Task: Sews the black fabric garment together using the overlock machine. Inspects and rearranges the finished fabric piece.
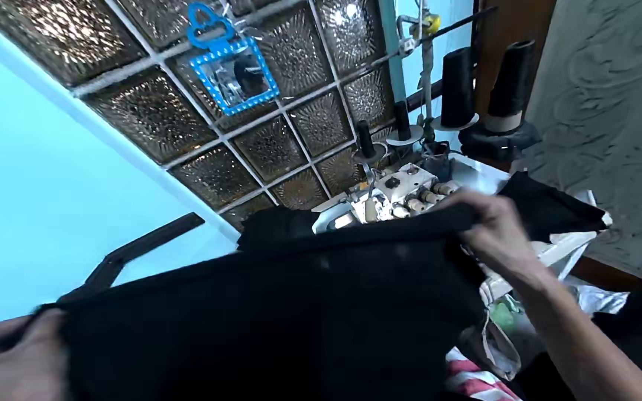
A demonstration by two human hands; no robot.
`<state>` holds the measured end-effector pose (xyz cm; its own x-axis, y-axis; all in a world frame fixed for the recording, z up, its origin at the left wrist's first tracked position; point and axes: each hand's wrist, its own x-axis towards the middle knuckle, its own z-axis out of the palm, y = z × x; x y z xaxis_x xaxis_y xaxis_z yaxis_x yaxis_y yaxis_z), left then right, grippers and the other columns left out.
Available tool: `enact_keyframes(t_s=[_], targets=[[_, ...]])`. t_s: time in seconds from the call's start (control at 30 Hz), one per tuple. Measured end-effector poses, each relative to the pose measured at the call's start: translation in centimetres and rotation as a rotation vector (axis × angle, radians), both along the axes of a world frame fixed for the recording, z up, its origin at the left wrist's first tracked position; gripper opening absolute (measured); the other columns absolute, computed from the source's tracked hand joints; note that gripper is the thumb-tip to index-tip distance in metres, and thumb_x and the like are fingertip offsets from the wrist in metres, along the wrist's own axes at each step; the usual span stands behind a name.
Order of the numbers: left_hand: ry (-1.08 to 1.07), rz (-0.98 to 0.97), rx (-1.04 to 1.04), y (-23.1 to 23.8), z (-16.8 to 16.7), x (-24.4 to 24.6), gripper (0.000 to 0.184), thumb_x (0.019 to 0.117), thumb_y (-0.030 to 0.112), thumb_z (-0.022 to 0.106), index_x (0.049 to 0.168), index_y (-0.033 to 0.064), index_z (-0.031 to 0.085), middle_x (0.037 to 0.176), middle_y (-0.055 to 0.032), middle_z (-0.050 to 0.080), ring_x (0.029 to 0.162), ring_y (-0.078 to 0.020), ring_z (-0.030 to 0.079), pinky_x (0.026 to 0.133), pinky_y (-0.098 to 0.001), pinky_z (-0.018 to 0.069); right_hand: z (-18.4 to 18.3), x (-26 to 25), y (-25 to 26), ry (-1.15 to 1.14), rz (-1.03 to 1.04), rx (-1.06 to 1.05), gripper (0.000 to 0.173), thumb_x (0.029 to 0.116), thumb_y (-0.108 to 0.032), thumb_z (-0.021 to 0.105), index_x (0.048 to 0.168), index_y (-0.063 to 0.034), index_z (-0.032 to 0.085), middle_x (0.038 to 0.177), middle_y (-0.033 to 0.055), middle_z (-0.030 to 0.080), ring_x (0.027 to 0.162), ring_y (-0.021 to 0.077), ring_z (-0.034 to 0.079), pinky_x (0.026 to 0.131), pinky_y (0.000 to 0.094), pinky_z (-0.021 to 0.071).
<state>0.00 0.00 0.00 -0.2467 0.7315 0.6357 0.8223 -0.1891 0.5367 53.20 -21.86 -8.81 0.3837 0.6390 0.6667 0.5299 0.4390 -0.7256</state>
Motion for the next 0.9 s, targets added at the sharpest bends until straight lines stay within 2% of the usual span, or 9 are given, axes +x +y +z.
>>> enact_keyframes(t_s=[0.07,0.17,0.3,0.4,0.53,0.67,0.77,0.83,0.9], targets=[[0.151,-0.061,-0.158,1.7,-4.7,0.6,0.041,0.097,0.019,0.064,0.123,-0.0129,0.062,0.123,-0.0372,0.062,0.119,-0.0523,0.058,0.102,-0.0681,0.0412,-3.0,-2.0,2.3,0.188,0.293,-0.393,0.012,0.089,-0.005,0.073,0.101,-0.0036,0.071,0.094,0.0012,0.071,0.086,0.0038,0.067,0.081,0.0263,0.0572],[0.179,-0.207,-0.482,0.8,-10.0,6.7,0.047,0.0929,0.007,0.069,0.134,-0.0121,0.057,0.139,-0.0397,0.051,0.133,-0.0581,0.045,0.109,-0.073,0.0323,-7.7,-4.5,3.4,0.339,0.334,-0.638,0.027,0.0965,-0.003,0.055,0.12,0.0044,0.067,0.118,0.0144,0.066,0.108,0.0122,0.06,0.096,0.0312,0.0483],[0.273,-0.551,-0.411,-2.4,-13.9,17.2,0.039,0.0919,0.004,0.069,0.128,-0.0107,0.063,0.149,-0.0349,0.045,0.14,-0.0508,0.043,0.114,-0.0619,0.0359,-8.0,-4.7,3.1,0.409,0.19,-0.683,0.031,0.1071,-0.014,0.044,0.118,0.0047,0.066,0.106,0.0136,0.065,0.099,0.0143,0.059,0.091,0.036,0.0471],[0.264,-0.824,-0.007,-5.7,-15.7,24.9,0.024,0.089,0.006,0.067,0.109,-0.0047,0.074,0.128,-0.0248,0.066,0.123,-0.0383,0.063,0.106,-0.0493,0.0491,-7.9,-4.3,3.0,0.393,0.158,-0.654,0.036,0.1085,-0.026,0.043,0.1,-0.0008,0.067,0.089,0.0052,0.063,0.087,0.0094,0.06,0.083,0.0341,0.0491],[0.374,-0.976,0.231,-9.0,-17.2,31.5,0.023,0.09,0.008,0.063,0.106,-0.0001,0.077,0.112,-0.0179,0.075,0.11,-0.0343,0.071,0.099,-0.0477,0.0538,-7.3,-4.4,2.0,0.255,0.144,-0.618,0.044,0.1088,-0.029,0.039,0.083,-0.0033,0.062,0.073,0.0,0.052,0.074,0.0085,0.053,0.073,0.0333,0.0433],[0.241,-1.02,0.195,-9.6,-17.5,33.9,0.019,0.0886,-0.001,0.06,0.097,-0.0043,0.076,0.094,-0.0166,0.076,0.091,-0.0243,0.075,0.086,-0.0346,0.0591,-7.7,-4.9,0.9,0.25,0.244,-0.596,0.037,0.1067,-0.031,0.046,0.097,-0.0029,0.067,0.08,0.0003,0.059,0.077,0.0064,0.057,0.075,0.0313,0.0467],[0.064,-1.026,0.108,-10.8,-15.5,33.0,0.019,0.0943,0.001,0.056,0.096,-0.0066,0.074,0.092,-0.0136,0.072,0.09,-0.0101,0.069,0.086,-0.0222,0.0546,-9.4,-5.7,-1.7,0.264,0.382,-0.668,0.034,0.098,-0.025,0.066,0.123,-0.0023,0.068,0.105,0.0113,0.074,0.099,0.0193,0.071,0.092,0.0449,0.0557],[0.097,-0.961,0.196,-11.9,-12.8,31.7,0.024,0.1003,0.009,0.055,0.095,-0.0074,0.072,0.089,-0.0113,0.069,0.088,-0.0047,0.064,0.084,-0.017,0.0506,-11.1,-6.8,-4.1,0.257,0.413,-0.62,0.024,0.0956,-0.018,0.068,0.112,-0.0003,0.07,0.094,0.0126,0.074,0.088,0.0206,0.072,0.082,0.0449,0.0576],[0.176,-0.87,0.378,-12.5,-9.7,30.4,0.031,0.106,0.017,0.051,0.094,-0.0048,0.069,0.086,-0.0088,0.067,0.087,-0.0021,0.062,0.083,-0.0151,0.048,-11.2,-8.0,-6.0,0.273,0.415,-0.413,0.022,0.097,-0.022,0.066,0.095,-0.0007,0.07,0.079,0.0064,0.07,0.071,0.0066,0.066,0.066,0.026,0.0541]])
